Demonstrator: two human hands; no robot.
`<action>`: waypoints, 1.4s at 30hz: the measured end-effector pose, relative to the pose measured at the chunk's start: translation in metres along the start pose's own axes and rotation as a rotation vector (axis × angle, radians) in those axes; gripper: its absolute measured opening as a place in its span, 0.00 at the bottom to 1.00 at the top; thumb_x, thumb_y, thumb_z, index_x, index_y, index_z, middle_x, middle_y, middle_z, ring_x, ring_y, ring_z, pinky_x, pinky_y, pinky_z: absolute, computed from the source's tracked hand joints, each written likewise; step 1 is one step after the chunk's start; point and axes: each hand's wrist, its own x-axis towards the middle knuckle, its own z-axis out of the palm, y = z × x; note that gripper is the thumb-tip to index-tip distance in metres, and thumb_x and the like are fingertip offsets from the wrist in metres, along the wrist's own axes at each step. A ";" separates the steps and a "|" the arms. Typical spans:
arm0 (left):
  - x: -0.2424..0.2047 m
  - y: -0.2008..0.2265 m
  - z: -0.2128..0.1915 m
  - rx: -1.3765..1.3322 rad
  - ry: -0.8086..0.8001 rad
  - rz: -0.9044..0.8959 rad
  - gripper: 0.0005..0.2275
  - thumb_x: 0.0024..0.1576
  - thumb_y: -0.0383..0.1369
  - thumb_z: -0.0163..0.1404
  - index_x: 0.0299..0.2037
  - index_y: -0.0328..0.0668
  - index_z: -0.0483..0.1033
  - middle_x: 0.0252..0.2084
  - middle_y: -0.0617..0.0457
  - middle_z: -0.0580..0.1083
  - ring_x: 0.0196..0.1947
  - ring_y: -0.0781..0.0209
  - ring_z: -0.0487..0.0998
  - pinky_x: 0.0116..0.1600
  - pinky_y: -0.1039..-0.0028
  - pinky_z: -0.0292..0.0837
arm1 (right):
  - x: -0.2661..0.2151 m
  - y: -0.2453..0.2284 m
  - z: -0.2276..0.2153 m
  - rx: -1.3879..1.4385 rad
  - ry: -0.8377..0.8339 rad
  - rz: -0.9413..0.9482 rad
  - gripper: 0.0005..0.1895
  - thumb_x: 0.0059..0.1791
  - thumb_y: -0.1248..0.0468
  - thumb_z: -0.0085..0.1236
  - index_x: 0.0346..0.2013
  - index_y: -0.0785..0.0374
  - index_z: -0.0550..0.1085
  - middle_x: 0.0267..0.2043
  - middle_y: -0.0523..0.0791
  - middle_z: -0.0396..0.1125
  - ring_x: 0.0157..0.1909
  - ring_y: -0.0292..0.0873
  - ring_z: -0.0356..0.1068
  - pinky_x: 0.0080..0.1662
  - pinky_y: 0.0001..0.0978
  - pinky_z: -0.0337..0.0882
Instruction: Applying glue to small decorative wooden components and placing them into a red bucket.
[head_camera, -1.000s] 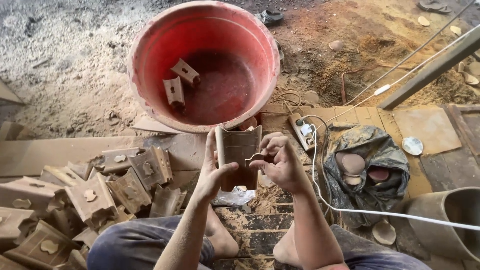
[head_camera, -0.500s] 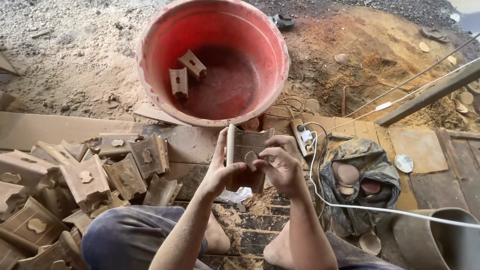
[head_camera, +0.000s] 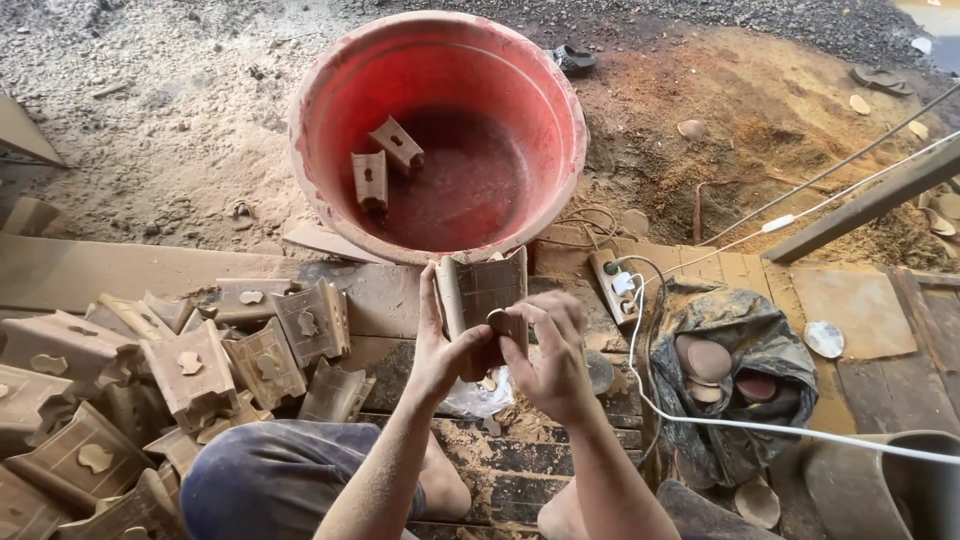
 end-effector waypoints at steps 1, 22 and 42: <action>0.000 -0.003 -0.001 0.019 0.019 0.018 0.53 0.42 0.32 0.67 0.76 0.65 0.42 0.65 0.35 0.61 0.52 0.45 0.71 0.53 0.62 0.75 | -0.005 0.002 0.007 0.048 0.026 0.041 0.10 0.51 0.59 0.57 0.46 0.58 0.75 0.39 0.45 0.72 0.51 0.47 0.66 0.59 0.47 0.57; -0.004 -0.034 0.004 -0.244 -0.051 0.112 0.48 0.49 0.30 0.62 0.76 0.66 0.40 0.60 0.43 0.67 0.50 0.51 0.78 0.50 0.67 0.80 | 0.012 -0.032 -0.018 -0.042 -0.052 -0.107 0.08 0.48 0.66 0.54 0.35 0.60 0.82 0.45 0.45 0.58 0.59 0.51 0.54 0.64 0.48 0.55; 0.001 -0.044 -0.004 -0.227 -0.116 0.040 0.46 0.49 0.31 0.63 0.75 0.61 0.43 0.51 0.41 0.70 0.41 0.49 0.81 0.42 0.66 0.82 | -0.004 0.024 0.001 0.045 -0.044 -0.064 0.18 0.45 0.46 0.68 0.44 0.50 0.80 0.50 0.46 0.56 0.59 0.53 0.52 0.63 0.54 0.56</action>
